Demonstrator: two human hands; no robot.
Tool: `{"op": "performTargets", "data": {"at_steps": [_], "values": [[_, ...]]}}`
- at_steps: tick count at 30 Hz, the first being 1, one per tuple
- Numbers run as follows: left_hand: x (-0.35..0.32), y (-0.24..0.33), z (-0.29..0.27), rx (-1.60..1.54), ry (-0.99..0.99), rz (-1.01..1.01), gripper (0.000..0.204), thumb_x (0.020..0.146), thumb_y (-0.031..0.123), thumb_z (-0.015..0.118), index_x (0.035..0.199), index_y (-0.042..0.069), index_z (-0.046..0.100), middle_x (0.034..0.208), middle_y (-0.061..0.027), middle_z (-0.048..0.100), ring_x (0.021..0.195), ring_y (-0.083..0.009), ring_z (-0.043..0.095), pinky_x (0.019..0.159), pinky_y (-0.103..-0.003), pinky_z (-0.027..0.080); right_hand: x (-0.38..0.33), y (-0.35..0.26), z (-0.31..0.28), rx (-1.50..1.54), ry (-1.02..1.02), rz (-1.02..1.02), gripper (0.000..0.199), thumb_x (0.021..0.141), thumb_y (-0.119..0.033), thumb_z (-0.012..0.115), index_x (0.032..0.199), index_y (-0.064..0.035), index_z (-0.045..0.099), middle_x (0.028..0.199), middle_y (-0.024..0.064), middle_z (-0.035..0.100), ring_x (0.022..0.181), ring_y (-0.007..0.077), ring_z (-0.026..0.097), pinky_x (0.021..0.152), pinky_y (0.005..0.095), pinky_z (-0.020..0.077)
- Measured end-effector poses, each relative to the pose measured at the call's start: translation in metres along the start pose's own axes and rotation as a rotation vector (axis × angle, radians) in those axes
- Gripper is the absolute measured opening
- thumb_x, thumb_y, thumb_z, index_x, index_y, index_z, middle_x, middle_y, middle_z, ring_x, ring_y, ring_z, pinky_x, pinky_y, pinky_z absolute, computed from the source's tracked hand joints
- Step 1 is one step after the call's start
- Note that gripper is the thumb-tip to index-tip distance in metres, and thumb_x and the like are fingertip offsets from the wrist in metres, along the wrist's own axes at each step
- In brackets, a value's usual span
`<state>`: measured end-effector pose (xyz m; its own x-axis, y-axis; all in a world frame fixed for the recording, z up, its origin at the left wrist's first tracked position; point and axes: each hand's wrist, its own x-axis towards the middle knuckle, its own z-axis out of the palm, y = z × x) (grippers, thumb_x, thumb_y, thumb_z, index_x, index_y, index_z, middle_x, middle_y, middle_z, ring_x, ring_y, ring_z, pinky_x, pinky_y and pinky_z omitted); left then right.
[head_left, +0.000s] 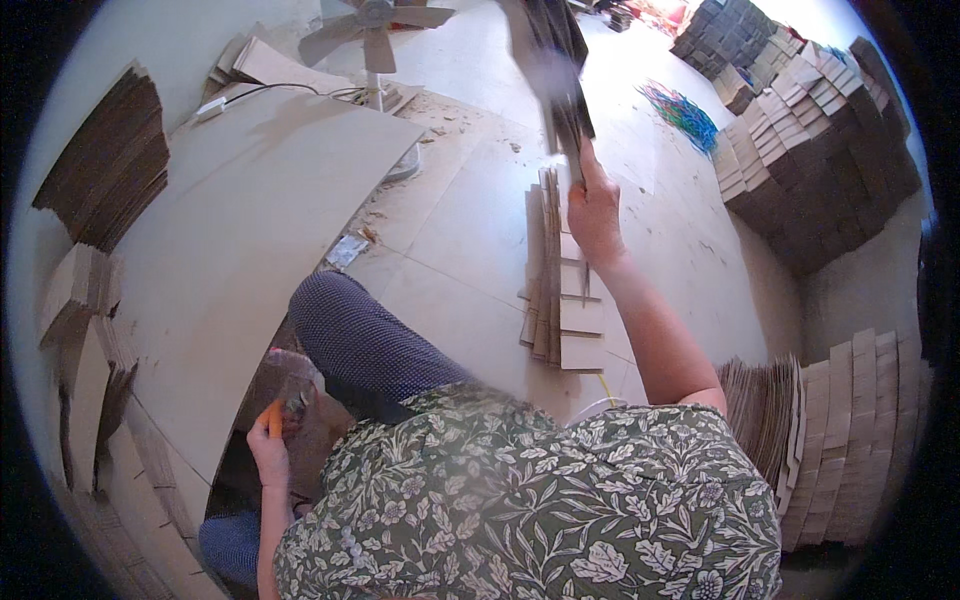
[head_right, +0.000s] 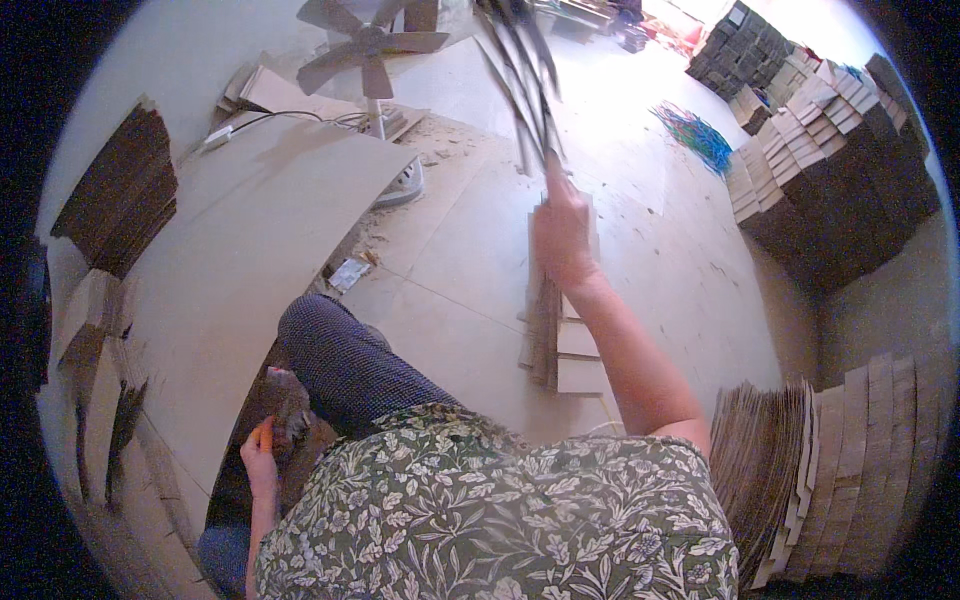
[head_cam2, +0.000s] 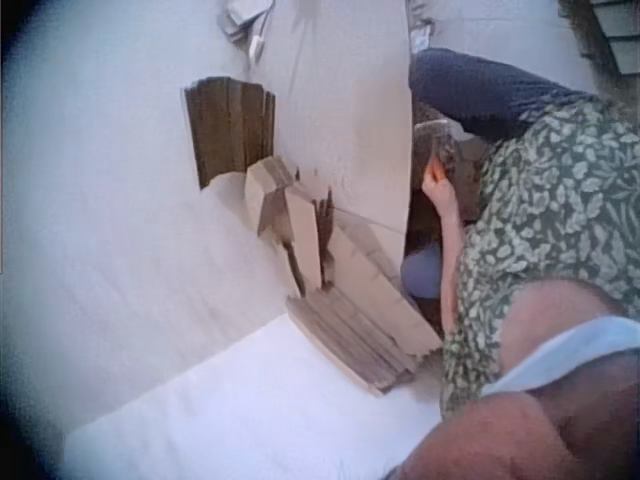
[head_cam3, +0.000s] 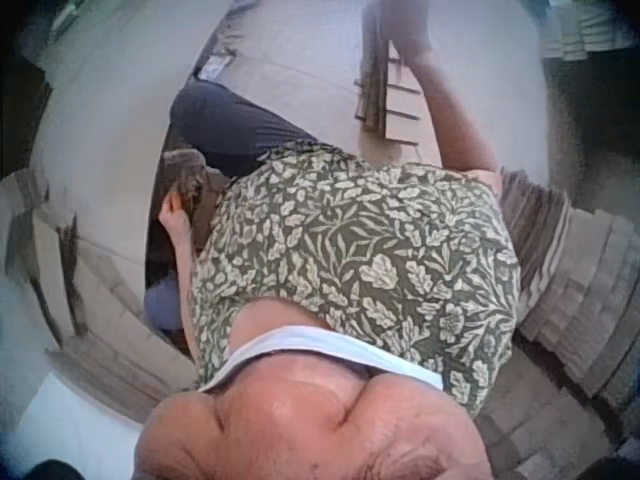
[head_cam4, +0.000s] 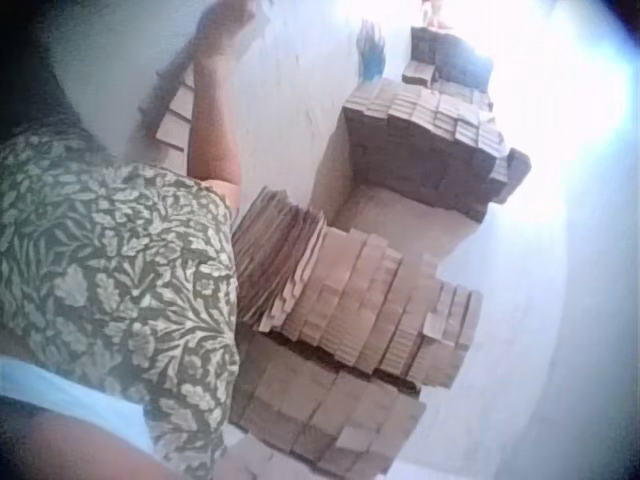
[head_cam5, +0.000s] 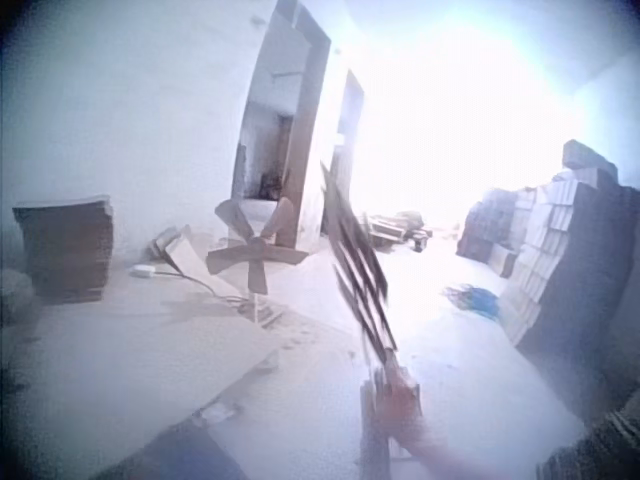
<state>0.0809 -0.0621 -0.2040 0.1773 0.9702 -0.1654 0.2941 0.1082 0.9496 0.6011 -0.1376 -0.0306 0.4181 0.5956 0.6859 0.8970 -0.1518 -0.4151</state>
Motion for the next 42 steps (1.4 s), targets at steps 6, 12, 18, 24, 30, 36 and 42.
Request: {"op": "performTargets", "data": {"at_steps": [6,12,18,24,30,36,42], "values": [[-0.012,-0.028,-0.012,0.039,0.049,-0.151,0.024,0.094,0.014,0.055,0.111,0.002,0.064,0.085,-0.0038,0.066,0.069,-0.0108,0.061,0.059,-0.024,0.048,-0.12,0.172,0.039,-0.639,-0.253,0.16,0.055,0.08,0.006,0.048,0.134,-0.0005,0.038,0.126,0.0278,0.047,0.115,0.0425,0.048,0.085,0.0475,0.0494],[-0.018,-0.016,-0.009,0.18,0.012,-0.249,0.024,0.094,0.014,0.056,0.112,0.001,0.064,0.089,-0.0045,0.066,0.074,-0.0099,0.06,0.061,-0.024,0.048,-0.256,0.237,0.098,-0.806,-0.885,0.64,0.028,0.091,-0.016,0.046,0.115,-0.0037,0.054,0.106,0.0169,0.06,0.103,0.0321,0.058,0.077,0.047,0.0524],[-0.062,0.001,-0.035,0.149,0.071,-0.088,0.024,0.093,0.009,0.055,0.112,-0.001,0.064,0.098,-0.008,0.067,0.08,-0.0126,0.062,0.07,-0.025,0.05,-0.25,0.226,0.098,-0.798,-0.895,0.511,0.021,0.091,-0.019,0.046,0.098,-0.0066,0.062,0.094,0.0141,0.063,0.09,0.0289,0.063,0.069,0.0423,0.0521],[-0.036,0.082,-0.087,0.304,0.121,0.09,0.023,0.091,0.006,0.056,0.112,0.001,0.064,0.091,-0.0094,0.069,0.08,-0.0131,0.063,0.075,-0.027,0.051,-0.315,0.283,0.051,-0.967,-0.775,0.213,0.038,0.083,-0.028,0.059,0.118,-0.0138,0.059,0.103,0.0128,0.065,0.103,0.0293,0.06,0.088,0.0475,0.0458],[0.02,0.062,-0.207,0.913,0.664,0.381,0.04,0.084,0.011,0.065,0.122,0.003,0.055,0.119,-0.0176,0.057,0.111,-0.0337,0.053,0.095,-0.039,0.043,-0.293,0.301,0.086,-1.001,-1.416,-0.342,0.016,0.082,-0.018,0.06,0.088,-0.0046,0.066,0.083,0.0094,0.067,0.083,0.0243,0.063,0.075,0.0394,0.0502],[0.08,0.087,-0.283,1.247,0.767,0.188,0.057,0.082,0.018,0.065,0.133,0.005,0.044,0.135,-0.0173,0.044,0.123,-0.0361,0.042,0.101,-0.044,0.037,-0.263,0.123,0.129,0.14,-0.794,0.473,0.023,0.08,-0.014,0.061,0.064,0.0009,0.056,0.056,0.0084,0.054,0.057,0.0111,0.049,0.054,0.032,0.0405],[0.109,0.059,-0.373,1.056,0.636,0.043,0.029,0.091,0.022,0.052,0.115,0.007,0.061,0.106,-0.0186,0.064,0.1,-0.0351,0.06,0.085,-0.042,0.046,-0.189,-0.016,0.155,0.315,-0.707,0.251,0.012,0.081,-0.008,0.056,0.085,-0.0017,0.064,0.083,0.02,0.063,0.078,0.0385,0.061,0.066,0.0442,0.0471]]}}
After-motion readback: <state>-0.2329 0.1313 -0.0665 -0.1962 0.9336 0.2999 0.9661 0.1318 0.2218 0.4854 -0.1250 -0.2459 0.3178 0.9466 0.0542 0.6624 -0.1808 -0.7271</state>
